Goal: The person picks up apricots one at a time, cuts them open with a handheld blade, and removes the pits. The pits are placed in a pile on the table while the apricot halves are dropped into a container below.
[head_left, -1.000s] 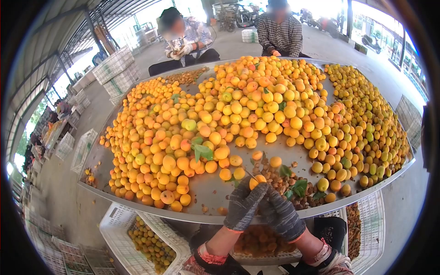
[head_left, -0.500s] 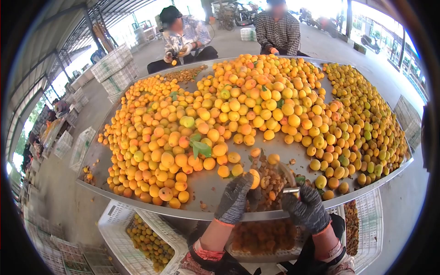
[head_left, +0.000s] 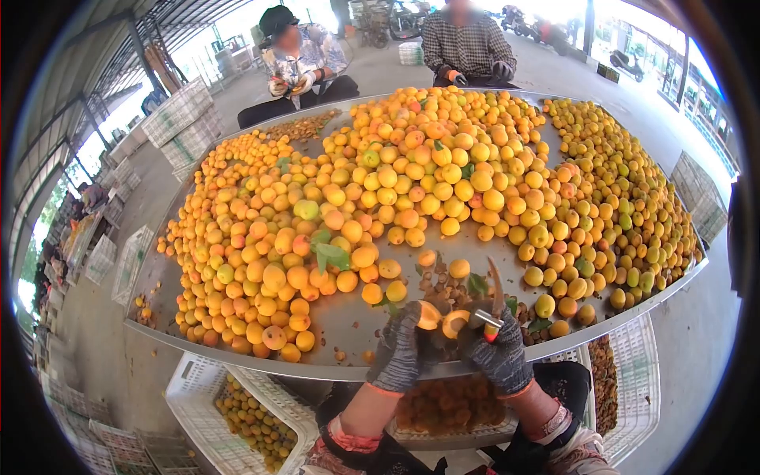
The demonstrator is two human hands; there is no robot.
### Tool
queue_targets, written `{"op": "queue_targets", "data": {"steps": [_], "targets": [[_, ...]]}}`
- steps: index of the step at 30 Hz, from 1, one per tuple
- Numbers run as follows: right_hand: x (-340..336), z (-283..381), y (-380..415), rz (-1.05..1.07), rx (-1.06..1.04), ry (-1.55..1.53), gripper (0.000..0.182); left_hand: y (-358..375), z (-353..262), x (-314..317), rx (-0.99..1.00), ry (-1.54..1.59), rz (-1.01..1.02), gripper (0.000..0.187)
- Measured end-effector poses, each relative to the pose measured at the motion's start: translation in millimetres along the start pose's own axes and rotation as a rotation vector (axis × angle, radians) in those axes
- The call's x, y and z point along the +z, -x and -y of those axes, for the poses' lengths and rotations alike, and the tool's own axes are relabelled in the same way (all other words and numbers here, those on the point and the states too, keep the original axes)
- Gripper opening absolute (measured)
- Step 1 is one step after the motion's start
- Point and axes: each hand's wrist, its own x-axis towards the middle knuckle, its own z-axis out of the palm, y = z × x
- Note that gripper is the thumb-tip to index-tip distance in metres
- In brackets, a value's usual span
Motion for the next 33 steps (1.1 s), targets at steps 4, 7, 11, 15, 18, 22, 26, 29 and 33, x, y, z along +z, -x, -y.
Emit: {"op": "queue_targets", "data": {"steps": [4, 7, 11, 15, 18, 22, 26, 29, 33], "targets": [[-2.7, 5.6, 10.3, -0.095, 0.283, -0.308, 0.039, 12.0, -14.6, 7.7, 0.128, -0.334, 0.082, 0.03], [-7.6, 3.5, 10.8, -0.156, 0.329, -0.431, 0.037, 18.0, -22.9, 6.1, 0.202, -0.704, 0.114, 0.032], [-17.0, 9.5, 8.8, -0.202, 0.372, -0.392, 0.036, 27.7, -28.1, 18.9, 0.141, -1.259, 0.551, 0.031], [-18.2, 14.1, 10.8, -0.16, 0.484, -0.423, 0.036, 15.5, -15.4, -4.9, 0.58, -1.658, 0.736, 0.039], [-14.8, 4.2, 7.9, -0.122, 0.428, -0.45, 0.042, 8.0, -7.2, 0.0, 0.367, -1.001, 0.345, 0.049], [-1.9, 13.1, 5.4, -0.114, 0.512, -0.564, 0.04, 8.7, -5.6, 12.6, 0.418, -0.825, 0.346, 0.049], [-9.0, 6.0, 0.1, -0.038, 0.569, -0.614, 0.034, 15.9, -17.4, 21.7, 0.576, -1.062, 0.261, 0.045], [-17.2, 11.0, -6.1, 0.002, 0.597, -0.526, 0.03, 17.3, -17.6, 25.0, 0.614, -1.205, 0.218, 0.044], [-15.6, 37.9, -15.4, 0.073, 0.589, -0.298, 0.031, 7.4, -6.2, 16.2, 0.736, -1.268, 0.249, 0.047]]}}
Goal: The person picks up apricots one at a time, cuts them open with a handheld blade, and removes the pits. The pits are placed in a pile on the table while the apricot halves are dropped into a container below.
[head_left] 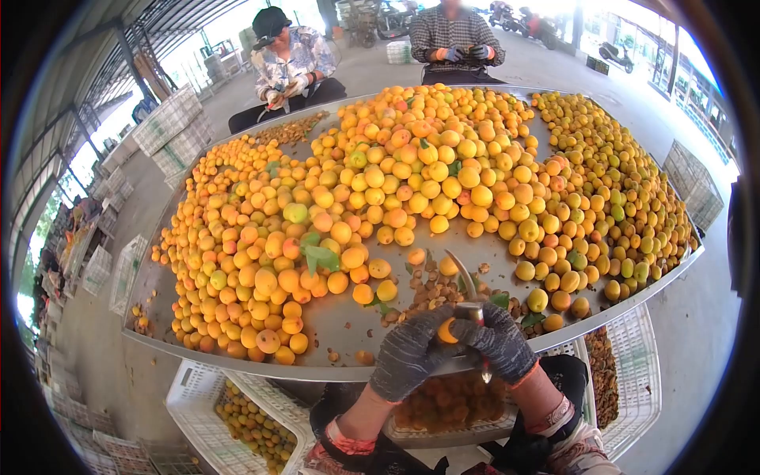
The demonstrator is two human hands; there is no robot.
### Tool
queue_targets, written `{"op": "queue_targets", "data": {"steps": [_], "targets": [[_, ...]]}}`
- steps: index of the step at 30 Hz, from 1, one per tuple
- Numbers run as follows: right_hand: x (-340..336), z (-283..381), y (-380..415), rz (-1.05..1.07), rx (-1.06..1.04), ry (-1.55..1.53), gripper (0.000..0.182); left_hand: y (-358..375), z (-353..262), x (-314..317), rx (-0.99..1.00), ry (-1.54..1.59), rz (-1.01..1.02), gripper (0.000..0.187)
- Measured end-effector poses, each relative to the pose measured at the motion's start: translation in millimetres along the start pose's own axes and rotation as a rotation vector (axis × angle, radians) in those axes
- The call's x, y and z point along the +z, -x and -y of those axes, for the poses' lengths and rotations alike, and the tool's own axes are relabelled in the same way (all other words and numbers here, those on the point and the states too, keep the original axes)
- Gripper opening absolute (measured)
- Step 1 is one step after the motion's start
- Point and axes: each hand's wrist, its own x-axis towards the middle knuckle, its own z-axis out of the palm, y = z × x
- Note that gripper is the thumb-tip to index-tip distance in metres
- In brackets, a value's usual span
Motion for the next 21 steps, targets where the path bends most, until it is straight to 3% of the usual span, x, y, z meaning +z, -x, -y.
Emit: {"op": "queue_targets", "data": {"steps": [4, 6, 10, 12, 16, 18, 19, 21], "targets": [[-0.1, 2.5, -1.3, 0.013, 0.045, -0.029, 0.031, -1.7, -4.8, -4.4, -0.051, 0.023, 0.018, 0.048], [-4.0, -2.6, -3.7, 0.048, -0.006, -0.116, 0.03, -1.6, -6.8, -4.9, -0.097, 0.177, 0.004, 0.047], [-7.3, -6.3, -4.1, 0.03, -0.013, -0.04, 0.027, -0.7, 3.5, -0.6, -0.043, 0.17, -0.033, 0.049], [-7.5, -9.0, -4.1, 0.05, -0.097, -0.081, 0.024, 0.2, 5.8, 3.3, -0.23, 0.546, -0.019, 0.049], [0.8, -8.1, -9.4, -0.098, -0.19, -0.228, 0.016, -2.0, 0.6, 4.3, -0.311, 0.742, -0.091, 0.045], [-1.3, -6.2, -19.9, -0.234, -0.326, -0.475, 0.013, -5.4, -7.2, -0.9, -0.517, 0.701, -0.076, 0.041], [-0.2, 0.4, -21.6, -0.234, -0.325, -0.475, 0.013, -6.5, -9.5, -1.2, -0.518, 0.701, -0.077, 0.041], [3.1, 13.9, -22.6, -0.277, -0.428, -0.661, 0.012, -7.8, -12.5, 0.1, -0.566, 0.946, -0.062, 0.041]]}}
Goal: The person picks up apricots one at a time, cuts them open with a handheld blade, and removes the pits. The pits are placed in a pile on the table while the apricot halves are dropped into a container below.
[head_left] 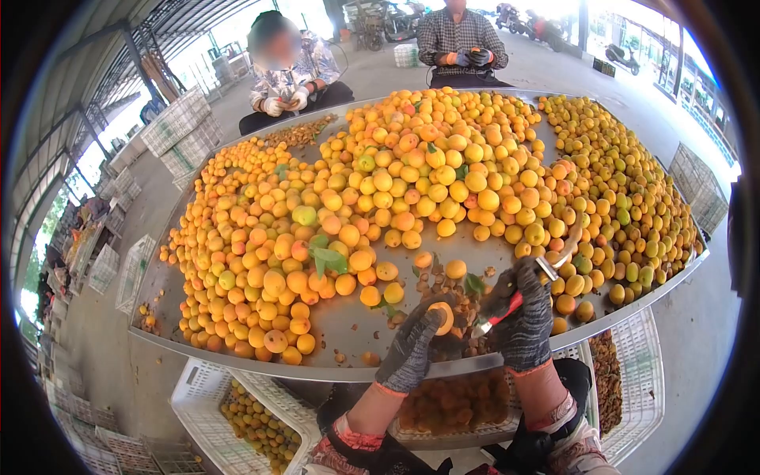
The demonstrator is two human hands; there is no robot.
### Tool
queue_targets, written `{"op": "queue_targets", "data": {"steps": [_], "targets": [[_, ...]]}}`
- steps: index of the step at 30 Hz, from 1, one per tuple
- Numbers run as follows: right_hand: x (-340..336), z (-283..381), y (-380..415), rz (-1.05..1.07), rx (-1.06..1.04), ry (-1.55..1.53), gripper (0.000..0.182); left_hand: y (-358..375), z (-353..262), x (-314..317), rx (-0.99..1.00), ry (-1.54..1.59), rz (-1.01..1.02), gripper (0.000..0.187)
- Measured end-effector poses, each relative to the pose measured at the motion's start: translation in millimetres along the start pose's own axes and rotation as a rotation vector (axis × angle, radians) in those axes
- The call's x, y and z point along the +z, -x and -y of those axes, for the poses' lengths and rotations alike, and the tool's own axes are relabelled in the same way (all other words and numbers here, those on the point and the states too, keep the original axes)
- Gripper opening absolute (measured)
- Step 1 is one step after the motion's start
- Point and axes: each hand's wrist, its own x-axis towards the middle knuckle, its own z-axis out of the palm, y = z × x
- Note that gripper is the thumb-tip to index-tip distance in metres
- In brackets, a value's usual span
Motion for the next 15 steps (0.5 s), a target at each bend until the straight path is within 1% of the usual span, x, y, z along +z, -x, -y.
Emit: {"op": "queue_targets", "data": {"steps": [1, 2, 3, 4, 5, 6, 7, 8, 9, 10, 12, 13, 14, 15], "targets": [[-6.6, -2.6, -6.3, 0.071, -0.052, -0.033, 0.014, -0.7, 1.7, 0.1, -0.001, 0.001, -0.001, 0.041], [-3.8, -2.2, -6.7, 0.071, -0.051, -0.033, 0.014, -2.4, 4.6, -0.8, 0.066, -0.13, 0.038, 0.043], [2.5, -2.0, -6.3, 0.097, -0.101, -0.056, 0.015, -4.0, 7.8, -1.8, 0.132, -0.26, 0.077, 0.044], [10.0, -2.6, -5.1, 0.124, -0.151, -0.08, 0.015, -5.0, 11.1, -2.9, 0.13, -0.26, 0.077, 0.044], [20.1, -5.4, -2.2, 0.015, -0.143, -0.114, 0.02, -5.8, 14.8, -4.4, 0.107, -0.29, 0.057, 0.04], [17.7, -11.8, -4.7, 0.013, -0.142, -0.114, 0.02, -6.8, 18.6, -6.3, 0.082, -0.321, 0.036, 0.042], [11.9, -22.4, -9.6, 0.08, -0.281, 0.079, 0.021, -8.1, 21.8, -8.2, 0.081, -0.321, 0.036, 0.042], [11.8, -27.4, -10.7, 0.147, -0.419, 0.275, 0.022, -9.8, 25.2, -10.2, 0.027, -0.253, 0.04, 0.041], [16.6, -24.2, -2.5, 0.104, -0.216, 0.007, 0.023, -11.7, 29.5, -12.8, -0.027, -0.186, 0.044, 0.041], [16.2, -27.8, -1.5, 0.103, -0.214, 0.007, 0.023, -14.7, 39.1, -17.6, -0.029, -0.186, 0.043, 0.041], [12.5, -35.8, 0.2, 0.081, -0.285, 0.132, 0.025, -17.5, 54.2, -23.7, 0.422, -1.01, -0.11, 0.036], [7.4, -35.7, 0.3, 0.158, -0.314, 0.222, 0.028, -16.3, 59.0, -27.2, 0.421, -1.01, -0.11, 0.036], [2.3, -39.2, 0.9, 0.158, -0.313, 0.222, 0.028, -14.2, 58.1, -28.4, 0.398, -0.931, -0.067, 0.039], [-3.2, -44.6, 1.2, 0.206, -0.351, 0.267, 0.026, -13.0, 57.6, -29.2, 0.374, -0.853, -0.025, 0.041]]}}
